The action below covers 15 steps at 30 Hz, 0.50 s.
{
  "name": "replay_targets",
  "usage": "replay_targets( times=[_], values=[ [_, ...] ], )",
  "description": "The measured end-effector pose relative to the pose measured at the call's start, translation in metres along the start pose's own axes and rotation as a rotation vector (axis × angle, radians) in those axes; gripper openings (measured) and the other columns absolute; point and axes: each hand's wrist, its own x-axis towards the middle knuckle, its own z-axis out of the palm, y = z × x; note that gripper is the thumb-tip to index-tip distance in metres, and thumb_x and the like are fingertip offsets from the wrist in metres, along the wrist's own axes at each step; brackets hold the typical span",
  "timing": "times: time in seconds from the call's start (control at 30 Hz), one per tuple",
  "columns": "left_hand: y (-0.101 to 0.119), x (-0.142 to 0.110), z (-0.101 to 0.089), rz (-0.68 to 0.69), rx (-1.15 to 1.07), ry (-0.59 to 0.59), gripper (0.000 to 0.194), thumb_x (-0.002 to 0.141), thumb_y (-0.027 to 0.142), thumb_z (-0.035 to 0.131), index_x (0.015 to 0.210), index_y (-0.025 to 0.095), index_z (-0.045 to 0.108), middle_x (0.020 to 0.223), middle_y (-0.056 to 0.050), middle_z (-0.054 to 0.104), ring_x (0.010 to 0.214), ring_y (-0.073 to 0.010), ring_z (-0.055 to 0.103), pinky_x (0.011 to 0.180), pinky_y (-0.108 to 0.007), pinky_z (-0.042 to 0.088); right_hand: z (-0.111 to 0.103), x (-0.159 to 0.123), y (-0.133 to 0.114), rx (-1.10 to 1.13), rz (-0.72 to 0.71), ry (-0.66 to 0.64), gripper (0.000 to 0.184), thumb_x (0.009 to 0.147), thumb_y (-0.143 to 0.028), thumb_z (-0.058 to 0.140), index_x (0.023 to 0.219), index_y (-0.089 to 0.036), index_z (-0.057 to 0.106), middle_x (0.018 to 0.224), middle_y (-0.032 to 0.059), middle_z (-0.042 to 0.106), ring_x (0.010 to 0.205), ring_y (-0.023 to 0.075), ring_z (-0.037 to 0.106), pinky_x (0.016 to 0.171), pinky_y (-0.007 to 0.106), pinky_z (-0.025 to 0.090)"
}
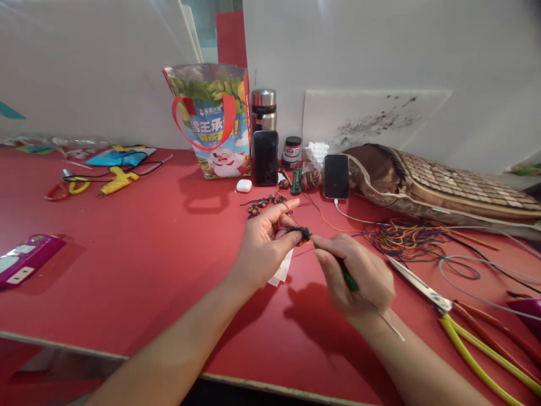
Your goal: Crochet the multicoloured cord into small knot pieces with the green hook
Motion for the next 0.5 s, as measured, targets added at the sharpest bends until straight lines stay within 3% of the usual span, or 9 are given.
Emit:
replay_targets(
  times=[0.1, 0.2, 0.5],
  values=[
    [0.000, 0.001, -0.003, 0.000, 0.050, -0.015, 0.043, 0.073, 0.018, 0.083, 0.116, 0.015, 0.077, 0.075, 0.003, 0.065, 0.071, -0.0123, 0.060, 0.071, -0.028, 0.046, -0.006, 0.003, -0.002, 0.089, 0.134, -0.008, 0.015, 0.101, -0.013, 0.063, 0.099, -0.023, 0.074, 0.075, 0.0026, 0.074, 0.059, 0.0155, 0.065, 0.056, 0.029, 0.048],
    [0.000, 0.003, -0.006, -0.010, 0.100, -0.041, 0.026, 0.076, 0.018, 0.080, 0.102, 0.016, 0.078, 0.075, 0.002, 0.064, 0.069, -0.0124, 0.059, 0.071, -0.029, 0.047, -0.011, 0.008, 0.001, 0.115, 0.281, -0.005, 0.023, 0.101, -0.022, 0.065, 0.079, -0.022, 0.072, 0.059, -0.0013, 0.062, 0.049, 0.0121, 0.053, 0.050, 0.028, 0.042],
    [-0.001, 0.004, -0.011, -0.053, 0.107, -0.193, 0.031, 0.075, 0.015, 0.078, 0.106, 0.019, 0.081, 0.078, 0.002, 0.057, 0.072, -0.0137, 0.055, 0.073, -0.030, 0.045, -0.025, 0.021, 0.014, 0.477, 0.781, -0.032, 0.033, 0.094, -0.045, 0.078, 0.070, -0.023, 0.077, 0.053, -0.0004, 0.055, 0.047, 0.0127, 0.047, 0.044, 0.028, 0.034]
  ],
)
